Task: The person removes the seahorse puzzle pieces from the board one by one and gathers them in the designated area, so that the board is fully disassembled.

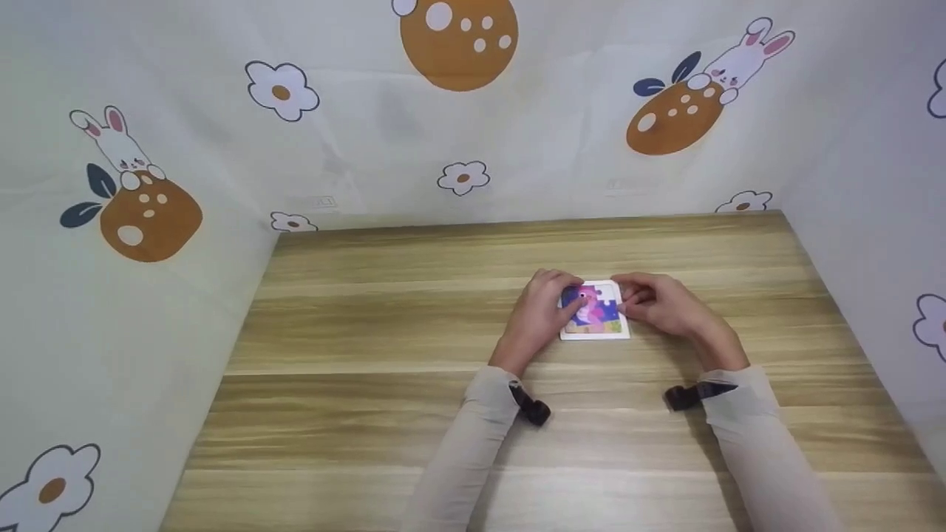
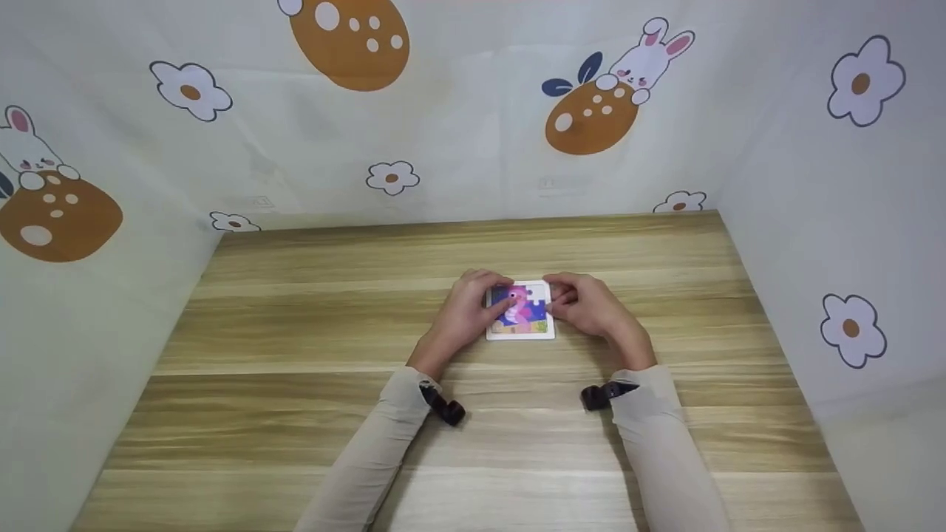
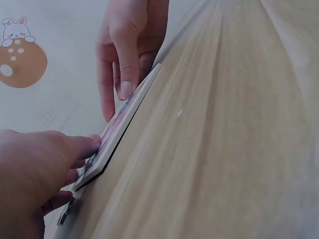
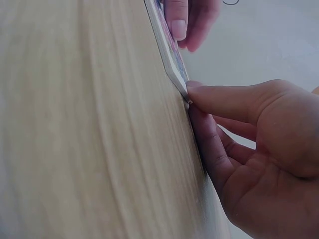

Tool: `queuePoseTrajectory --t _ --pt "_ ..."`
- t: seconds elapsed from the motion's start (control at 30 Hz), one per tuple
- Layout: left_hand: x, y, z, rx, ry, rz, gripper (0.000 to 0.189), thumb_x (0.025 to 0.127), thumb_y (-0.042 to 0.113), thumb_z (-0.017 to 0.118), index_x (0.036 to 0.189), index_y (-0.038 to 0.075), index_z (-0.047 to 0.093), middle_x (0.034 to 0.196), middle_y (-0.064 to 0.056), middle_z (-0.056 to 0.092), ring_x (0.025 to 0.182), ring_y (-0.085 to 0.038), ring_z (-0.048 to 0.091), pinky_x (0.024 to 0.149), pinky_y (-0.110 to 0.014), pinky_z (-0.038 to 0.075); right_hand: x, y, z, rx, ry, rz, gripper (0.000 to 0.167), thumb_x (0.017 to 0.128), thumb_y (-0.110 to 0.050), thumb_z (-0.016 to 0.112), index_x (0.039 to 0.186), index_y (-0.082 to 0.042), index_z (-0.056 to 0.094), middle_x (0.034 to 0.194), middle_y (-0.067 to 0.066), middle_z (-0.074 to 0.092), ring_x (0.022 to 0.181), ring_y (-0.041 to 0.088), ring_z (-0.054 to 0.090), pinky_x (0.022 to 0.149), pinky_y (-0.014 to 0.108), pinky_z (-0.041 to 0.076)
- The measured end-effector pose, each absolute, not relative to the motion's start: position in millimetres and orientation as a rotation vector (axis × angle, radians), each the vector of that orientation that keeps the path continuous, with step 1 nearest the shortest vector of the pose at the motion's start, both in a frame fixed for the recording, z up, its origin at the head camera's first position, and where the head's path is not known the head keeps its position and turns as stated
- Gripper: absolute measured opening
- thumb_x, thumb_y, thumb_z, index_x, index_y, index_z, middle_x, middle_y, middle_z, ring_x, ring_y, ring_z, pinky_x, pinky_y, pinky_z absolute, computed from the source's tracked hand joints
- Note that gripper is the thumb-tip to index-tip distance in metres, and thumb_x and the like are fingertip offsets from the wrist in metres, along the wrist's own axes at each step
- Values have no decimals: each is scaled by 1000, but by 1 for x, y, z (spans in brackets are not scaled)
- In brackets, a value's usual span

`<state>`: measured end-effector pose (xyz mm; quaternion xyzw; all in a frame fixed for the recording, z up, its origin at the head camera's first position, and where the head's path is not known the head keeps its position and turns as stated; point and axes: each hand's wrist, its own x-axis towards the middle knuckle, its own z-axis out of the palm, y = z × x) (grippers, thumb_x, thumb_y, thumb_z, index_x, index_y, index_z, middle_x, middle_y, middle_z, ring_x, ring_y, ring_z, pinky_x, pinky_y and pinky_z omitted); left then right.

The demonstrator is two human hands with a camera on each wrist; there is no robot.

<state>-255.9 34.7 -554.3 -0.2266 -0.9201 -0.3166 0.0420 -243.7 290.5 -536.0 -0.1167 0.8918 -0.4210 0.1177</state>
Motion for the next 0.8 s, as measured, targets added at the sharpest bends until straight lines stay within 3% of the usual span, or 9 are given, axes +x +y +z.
queuePoseTrajectory --t 0.8 --pt "-255 39 -554 -729 -2757 -723 22 106 34 71 122 22 80 120 5 80 115 -13 72 103 -30 59 -243 291 -535 -316 2583 -1264 59 97 -4 77 153 0 58 119 21 72 112 31 70 89 12 54"
